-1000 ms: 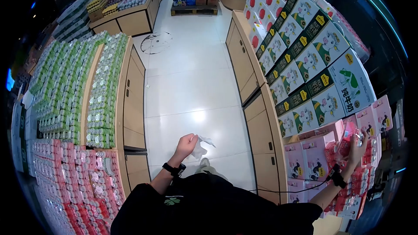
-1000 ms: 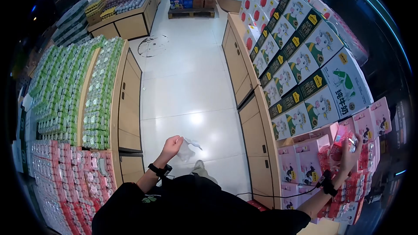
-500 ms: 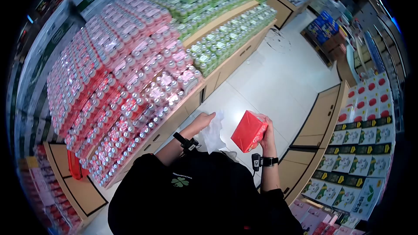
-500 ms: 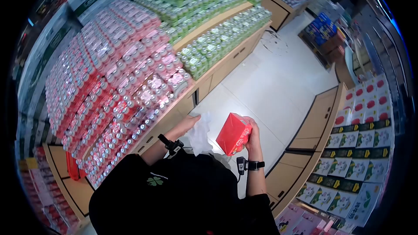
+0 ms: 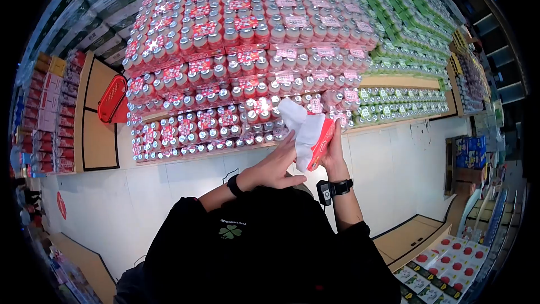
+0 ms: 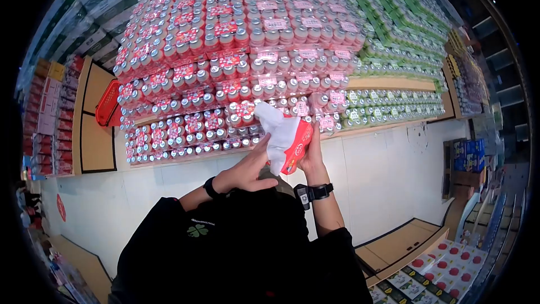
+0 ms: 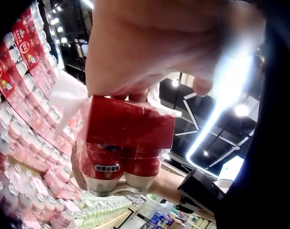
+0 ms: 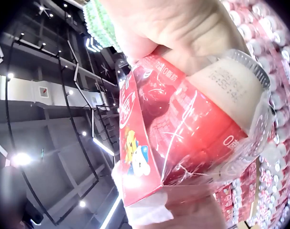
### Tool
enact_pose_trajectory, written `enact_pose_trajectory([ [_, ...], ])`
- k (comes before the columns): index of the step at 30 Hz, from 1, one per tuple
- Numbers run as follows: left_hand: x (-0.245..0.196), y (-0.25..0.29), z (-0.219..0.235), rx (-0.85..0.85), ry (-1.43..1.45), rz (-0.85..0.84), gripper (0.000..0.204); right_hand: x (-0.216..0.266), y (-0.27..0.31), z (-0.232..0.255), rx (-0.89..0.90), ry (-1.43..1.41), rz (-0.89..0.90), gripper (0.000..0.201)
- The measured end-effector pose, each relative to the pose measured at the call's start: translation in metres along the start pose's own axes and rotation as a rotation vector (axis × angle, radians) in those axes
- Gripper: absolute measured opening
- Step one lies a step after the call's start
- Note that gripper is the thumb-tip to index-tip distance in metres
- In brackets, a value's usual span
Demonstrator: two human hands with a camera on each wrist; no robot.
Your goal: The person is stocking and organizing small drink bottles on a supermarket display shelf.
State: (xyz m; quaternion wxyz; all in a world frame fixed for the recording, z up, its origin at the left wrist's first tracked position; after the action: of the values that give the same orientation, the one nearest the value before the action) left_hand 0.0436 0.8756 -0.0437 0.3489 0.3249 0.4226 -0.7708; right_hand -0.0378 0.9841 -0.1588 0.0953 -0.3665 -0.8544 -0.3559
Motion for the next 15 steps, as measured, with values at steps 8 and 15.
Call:
enact_pose_trajectory([
  [8, 0.044, 0.011, 0.031, 0.104, -0.051, 0.334, 0.108, -0.015, -0.038, -0.045, -0.008, 0.112, -0.105, 0.073],
  [15, 0.046, 0.007, 0.097, 0.016, -0.12, 0.173, 0.099, -0.044, -0.057, -0.086, 0.142, 0.219, 0.006, 0.049],
])
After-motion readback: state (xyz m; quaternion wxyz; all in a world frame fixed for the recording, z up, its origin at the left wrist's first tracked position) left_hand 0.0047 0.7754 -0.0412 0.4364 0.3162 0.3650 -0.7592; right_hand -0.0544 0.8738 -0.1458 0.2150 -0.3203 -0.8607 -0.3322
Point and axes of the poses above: each hand's wrist, its own y-axis away from the middle knuckle, its own z-axis out of the back of the hand, x = y × z, the point moved 9 cm from there along -y, towards the middle knuckle, and after that the axes turned 2 degrees about -z, right-handed, at the moved point
